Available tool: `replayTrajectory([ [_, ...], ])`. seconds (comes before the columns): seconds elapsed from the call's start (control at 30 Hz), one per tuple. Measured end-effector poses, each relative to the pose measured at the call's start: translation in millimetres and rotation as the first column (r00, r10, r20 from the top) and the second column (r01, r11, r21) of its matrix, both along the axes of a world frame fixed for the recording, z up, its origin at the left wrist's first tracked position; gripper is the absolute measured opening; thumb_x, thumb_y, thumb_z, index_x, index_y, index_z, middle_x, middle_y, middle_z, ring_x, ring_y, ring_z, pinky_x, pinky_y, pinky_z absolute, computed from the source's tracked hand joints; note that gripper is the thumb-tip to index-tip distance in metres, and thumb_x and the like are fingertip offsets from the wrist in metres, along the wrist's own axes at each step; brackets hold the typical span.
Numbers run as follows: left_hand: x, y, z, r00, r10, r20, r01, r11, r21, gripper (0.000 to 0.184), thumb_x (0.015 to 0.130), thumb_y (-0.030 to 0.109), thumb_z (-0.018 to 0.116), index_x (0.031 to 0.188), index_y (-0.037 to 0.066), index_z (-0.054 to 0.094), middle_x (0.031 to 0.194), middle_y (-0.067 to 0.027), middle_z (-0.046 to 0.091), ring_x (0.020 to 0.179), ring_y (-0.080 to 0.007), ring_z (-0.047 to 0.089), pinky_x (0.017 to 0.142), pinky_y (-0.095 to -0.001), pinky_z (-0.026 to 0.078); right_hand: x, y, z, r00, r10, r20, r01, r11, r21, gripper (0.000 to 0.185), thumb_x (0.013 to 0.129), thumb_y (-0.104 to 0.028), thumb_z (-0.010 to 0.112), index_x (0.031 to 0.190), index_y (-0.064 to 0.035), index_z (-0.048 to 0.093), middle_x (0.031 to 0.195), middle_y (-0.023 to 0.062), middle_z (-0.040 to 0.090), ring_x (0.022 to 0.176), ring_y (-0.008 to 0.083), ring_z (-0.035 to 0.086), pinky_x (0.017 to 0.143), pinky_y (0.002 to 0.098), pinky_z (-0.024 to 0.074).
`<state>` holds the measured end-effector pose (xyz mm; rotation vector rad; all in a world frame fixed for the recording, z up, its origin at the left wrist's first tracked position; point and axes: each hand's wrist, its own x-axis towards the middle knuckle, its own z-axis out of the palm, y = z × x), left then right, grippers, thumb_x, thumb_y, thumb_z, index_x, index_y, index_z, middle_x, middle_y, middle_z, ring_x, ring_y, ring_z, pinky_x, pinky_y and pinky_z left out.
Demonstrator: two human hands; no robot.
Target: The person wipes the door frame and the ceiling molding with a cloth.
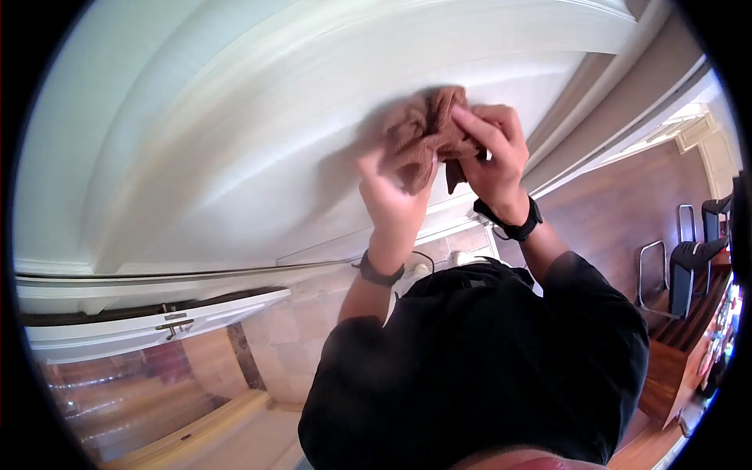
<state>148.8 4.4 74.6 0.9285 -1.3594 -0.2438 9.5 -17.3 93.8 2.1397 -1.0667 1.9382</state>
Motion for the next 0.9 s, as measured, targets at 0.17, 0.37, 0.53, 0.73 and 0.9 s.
replayTrajectory([
  [0.17,-61.2,-16.0,40.0,0.986,0.011,0.166,-0.005,0.999,-0.035,0.048,0.075,0.013,0.081,0.109,0.002,0.05,0.091,-0.0152,0.07,0.082,-0.0209,0.07,0.071,-0.0317,0.054,-54.0,-17.6,8.5,0.984,-0.145,0.106,0.155,0.984,-0.092,0.05,0.064,0.013,0.062,0.111,-0.0045,0.067,0.089,0.0104,0.06,0.078,0.0232,0.058,0.066,0.0305,0.0495],
  [0.37,-124.0,-28.9,16.7,0.958,-0.021,0.284,0.02,1.0,0.008,0.048,0.074,0.017,0.082,0.109,0.004,0.052,0.093,-0.0134,0.071,0.083,-0.0306,0.07,0.068,-0.0361,0.055,-103.7,-20.7,-35.4,0.938,-0.251,0.24,0.24,0.968,0.071,0.048,0.064,0.013,0.061,0.109,-0.0016,0.064,0.087,0.012,0.058,0.077,0.0256,0.056,0.068,0.031,0.0476],
  [0.53,-129.7,-29.0,-44.1,0.97,-0.042,0.239,0.042,0.999,0.004,0.045,0.074,0.017,0.078,0.11,0.006,0.053,0.089,-0.0155,0.065,0.076,-0.0358,0.066,0.061,-0.041,0.053,-112.8,-9.5,-73.7,0.958,-0.249,0.144,0.222,0.957,0.185,0.045,0.066,0.01,0.063,0.108,-0.0028,0.064,0.085,0.0122,0.055,0.077,0.0278,0.056,0.066,0.0334,0.0475],
  [0.73,-140.0,-27.4,-36.9,0.952,-0.021,0.305,0.015,1.0,0.024,0.046,0.074,0.013,0.076,0.112,0.006,0.051,0.092,-0.0155,0.064,0.08,-0.037,0.065,0.062,-0.0423,0.052,-122.8,-6.9,-74.2,0.969,-0.207,0.139,0.173,0.96,0.221,0.042,0.065,0.007,0.066,0.106,-0.0034,0.064,0.087,0.0129,0.057,0.078,0.0288,0.057,0.067,0.0339,0.0483],
  [0.9,-157.0,-37.5,16.6,0.963,-0.053,0.266,0.069,0.996,-0.054,0.047,0.074,0.013,0.075,0.113,0.005,0.05,0.095,-0.0161,0.063,0.082,-0.0375,0.064,0.062,-0.0433,0.052,-127.6,-12.4,-36.3,0.954,-0.212,0.213,0.174,0.967,0.185,0.039,0.065,0.008,0.069,0.102,-0.0038,0.065,0.087,0.0105,0.058,0.078,0.0261,0.056,0.069,0.0328,0.048],
])
